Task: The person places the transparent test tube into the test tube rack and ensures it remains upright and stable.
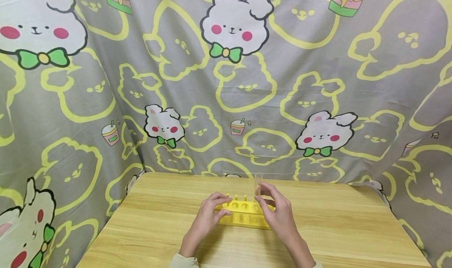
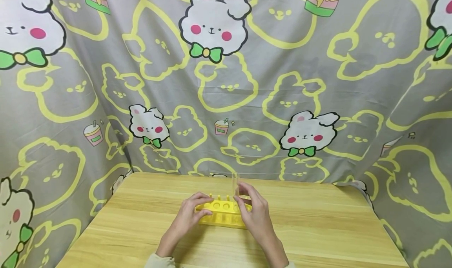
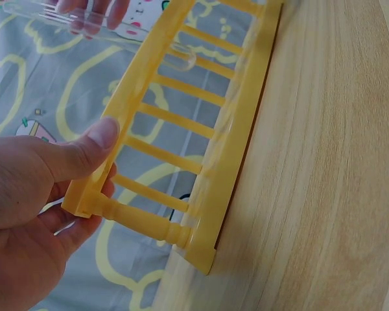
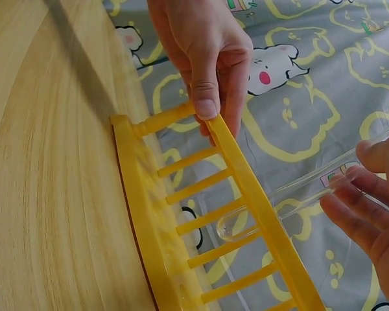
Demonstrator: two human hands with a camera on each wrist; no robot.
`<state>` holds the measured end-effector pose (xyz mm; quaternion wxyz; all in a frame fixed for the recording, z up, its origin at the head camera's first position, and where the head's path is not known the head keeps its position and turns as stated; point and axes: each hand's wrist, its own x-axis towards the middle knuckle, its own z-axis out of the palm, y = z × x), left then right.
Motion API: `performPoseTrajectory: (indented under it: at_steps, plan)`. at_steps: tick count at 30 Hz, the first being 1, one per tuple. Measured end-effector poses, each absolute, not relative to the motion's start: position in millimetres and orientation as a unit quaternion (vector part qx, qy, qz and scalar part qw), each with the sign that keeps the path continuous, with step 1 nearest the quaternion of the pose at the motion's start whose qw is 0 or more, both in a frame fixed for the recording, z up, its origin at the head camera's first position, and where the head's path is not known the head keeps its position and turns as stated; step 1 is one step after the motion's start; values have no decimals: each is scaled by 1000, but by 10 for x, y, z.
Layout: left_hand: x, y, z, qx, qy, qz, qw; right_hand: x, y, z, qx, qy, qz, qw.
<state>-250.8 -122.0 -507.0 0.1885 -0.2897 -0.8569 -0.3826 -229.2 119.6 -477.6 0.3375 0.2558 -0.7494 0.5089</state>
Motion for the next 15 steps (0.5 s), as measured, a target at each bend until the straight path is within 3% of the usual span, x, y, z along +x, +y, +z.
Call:
performPoseTrajectory:
  at_steps: [15]
  plan:
    - [-2507,-1223,-5064,-279,-864,-387,165,-2324,1199,-4836,253,-755,502,338]
